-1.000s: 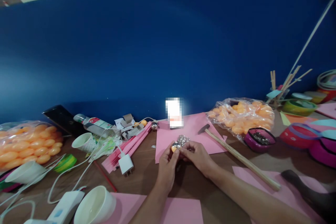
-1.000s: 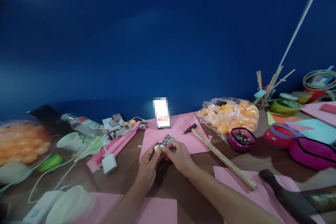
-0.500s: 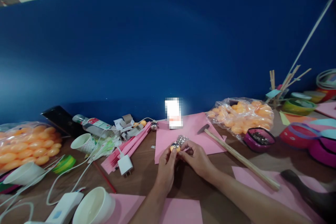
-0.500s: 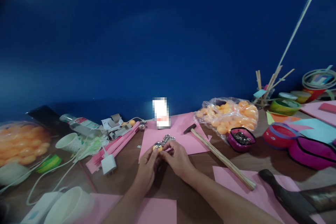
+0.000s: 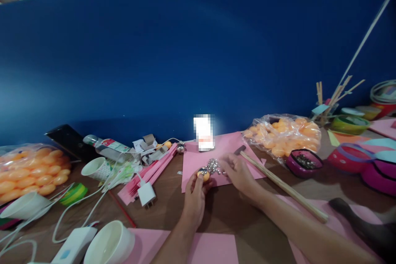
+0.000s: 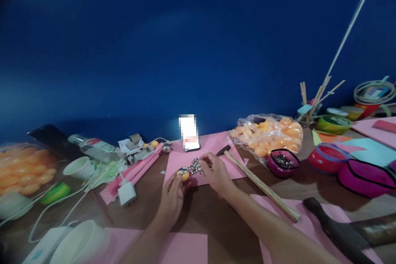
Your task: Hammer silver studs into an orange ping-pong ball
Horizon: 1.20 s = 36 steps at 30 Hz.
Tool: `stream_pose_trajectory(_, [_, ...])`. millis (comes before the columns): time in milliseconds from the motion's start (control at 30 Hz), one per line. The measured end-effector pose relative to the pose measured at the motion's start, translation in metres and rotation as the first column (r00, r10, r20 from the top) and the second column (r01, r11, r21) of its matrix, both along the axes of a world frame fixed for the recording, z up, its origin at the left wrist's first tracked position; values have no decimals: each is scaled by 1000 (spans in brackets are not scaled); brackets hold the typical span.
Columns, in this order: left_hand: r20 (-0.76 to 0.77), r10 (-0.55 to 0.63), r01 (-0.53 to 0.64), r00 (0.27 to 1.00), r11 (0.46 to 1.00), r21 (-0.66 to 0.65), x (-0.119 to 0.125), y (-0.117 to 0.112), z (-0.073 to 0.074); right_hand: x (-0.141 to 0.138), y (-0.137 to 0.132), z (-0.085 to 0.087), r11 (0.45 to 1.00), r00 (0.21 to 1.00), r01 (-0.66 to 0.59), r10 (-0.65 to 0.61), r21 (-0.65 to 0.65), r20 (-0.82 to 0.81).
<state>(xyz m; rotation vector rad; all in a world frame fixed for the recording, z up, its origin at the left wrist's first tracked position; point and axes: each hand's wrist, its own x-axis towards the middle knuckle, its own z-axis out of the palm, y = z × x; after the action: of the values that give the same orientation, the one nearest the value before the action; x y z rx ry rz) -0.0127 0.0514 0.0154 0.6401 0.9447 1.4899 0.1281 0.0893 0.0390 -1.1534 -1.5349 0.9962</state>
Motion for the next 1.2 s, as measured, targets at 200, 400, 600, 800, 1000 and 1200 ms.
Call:
stream_pose_trajectory(200, [6, 8, -8, 1000, 1000, 9, -1, 2, -1, 23, 13, -2, 985, 822, 64, -144, 162, 551])
stream_pose_trajectory(400, [57, 11, -11, 998, 1000, 6, -3, 2, -1, 19, 5, -8, 984, 719, -61, -72, 165, 692])
stream_pose_trajectory(600, [105, 5, -5, 994, 1000, -5, -4, 2, 0, 19, 4, -8, 981, 700, -95, -55, 169, 712])
stream_pose_trajectory(800, [83, 1, -2, 997, 1000, 14, -4, 2, 0, 18, 3, -9, 973, 717, -93, -83, 213, 692])
stream_pose_trajectory(1000, [57, 7, -8, 998, 1000, 10, -4, 1, 0, 15, 5, -12, 975, 764, -9, -136, 221, 631])
stream_pose_trajectory(1200, [36, 6, -7, 999, 1000, 13, -3, 1, 1, 11, 5, -12, 966, 856, -19, -117, 257, 503])
